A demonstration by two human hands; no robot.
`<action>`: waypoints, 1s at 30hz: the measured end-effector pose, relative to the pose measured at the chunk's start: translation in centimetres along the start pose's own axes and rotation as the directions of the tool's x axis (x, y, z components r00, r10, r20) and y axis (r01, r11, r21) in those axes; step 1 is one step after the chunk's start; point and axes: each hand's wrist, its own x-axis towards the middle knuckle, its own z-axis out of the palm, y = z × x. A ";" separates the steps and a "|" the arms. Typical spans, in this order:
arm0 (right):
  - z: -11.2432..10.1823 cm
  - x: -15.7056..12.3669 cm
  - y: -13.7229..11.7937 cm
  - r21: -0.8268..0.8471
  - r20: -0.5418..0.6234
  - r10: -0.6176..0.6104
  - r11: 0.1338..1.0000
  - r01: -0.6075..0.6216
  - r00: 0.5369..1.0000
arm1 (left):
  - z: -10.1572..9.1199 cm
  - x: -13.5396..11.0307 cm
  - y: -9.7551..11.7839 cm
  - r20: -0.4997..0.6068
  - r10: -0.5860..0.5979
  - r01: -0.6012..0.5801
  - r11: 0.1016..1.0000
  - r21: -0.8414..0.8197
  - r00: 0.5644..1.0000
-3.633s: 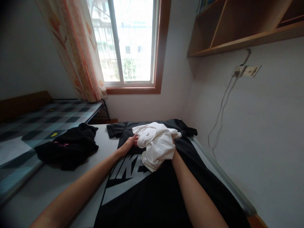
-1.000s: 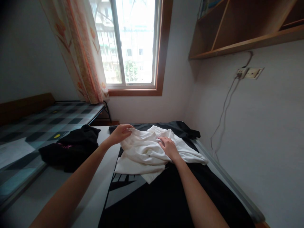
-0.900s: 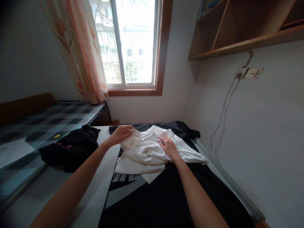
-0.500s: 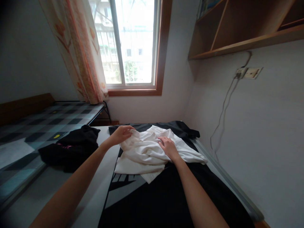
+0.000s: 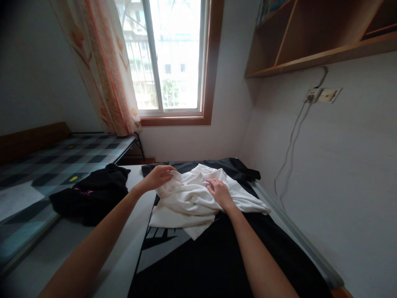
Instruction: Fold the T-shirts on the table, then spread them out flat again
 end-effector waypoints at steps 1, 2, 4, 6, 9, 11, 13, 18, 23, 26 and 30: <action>0.0 0.0 0.0 -0.002 -0.002 0.000 1.000 0.000 1.000 | 0.0 0.0 0.0 0.002 0.000 0.000 1.000 0.000 1.000; 0.0 0.0 0.0 -0.005 -0.004 0.001 1.000 -0.001 1.000 | 0.0 0.0 0.0 0.005 -0.002 0.002 1.000 0.000 1.000; 0.1 0.0 0.0 -0.010 -0.006 0.001 1.000 -0.001 1.000 | 0.0 -0.1 0.0 0.009 -0.008 0.008 1.000 0.002 1.000; 0.1 0.0 0.0 -0.012 -0.007 0.000 1.000 0.000 1.000 | 0.0 -0.1 0.1 0.014 -0.014 0.014 1.000 0.000 1.000; 0.1 0.0 0.1 -0.006 -0.007 -0.005 1.000 0.005 1.000 | 0.0 -0.1 0.1 0.017 -0.015 0.015 1.000 -0.007 1.000; 0.0 0.0 0.1 -0.002 -0.008 -0.008 1.000 0.008 1.000 | 0.0 -0.1 0.1 0.020 -0.009 0.009 1.000 -0.001 1.000; 0.0 0.0 0.1 -0.002 -0.009 -0.009 1.000 0.009 1.000 | 0.1 -0.1 0.1 0.027 0.000 0.000 1.000 0.013 1.000; 0.0 0.0 0.1 -0.003 -0.001 -0.004 1.000 0.004 1.000 | 0.0 -0.2 -0.1 0.047 0.008 -0.010 0.999 0.041 0.999; 0.1 0.0 0.2 -0.002 0.005 0.002 1.000 -0.002 1.000 | 0.0 -0.2 -0.1 0.046 0.013 -0.016 0.998 0.055 0.999; 0.1 0.0 0.1 -0.004 0.007 0.002 1.000 -0.002 1.000 | 0.0 -0.2 -0.1 0.047 0.022 -0.024 0.998 0.057 0.999; 0.1 0.0 0.1 -0.011 -0.001 0.002 1.000 -0.002 1.000 | 0.1 -0.1 -0.2 0.046 0.024 -0.026 0.998 0.051 0.999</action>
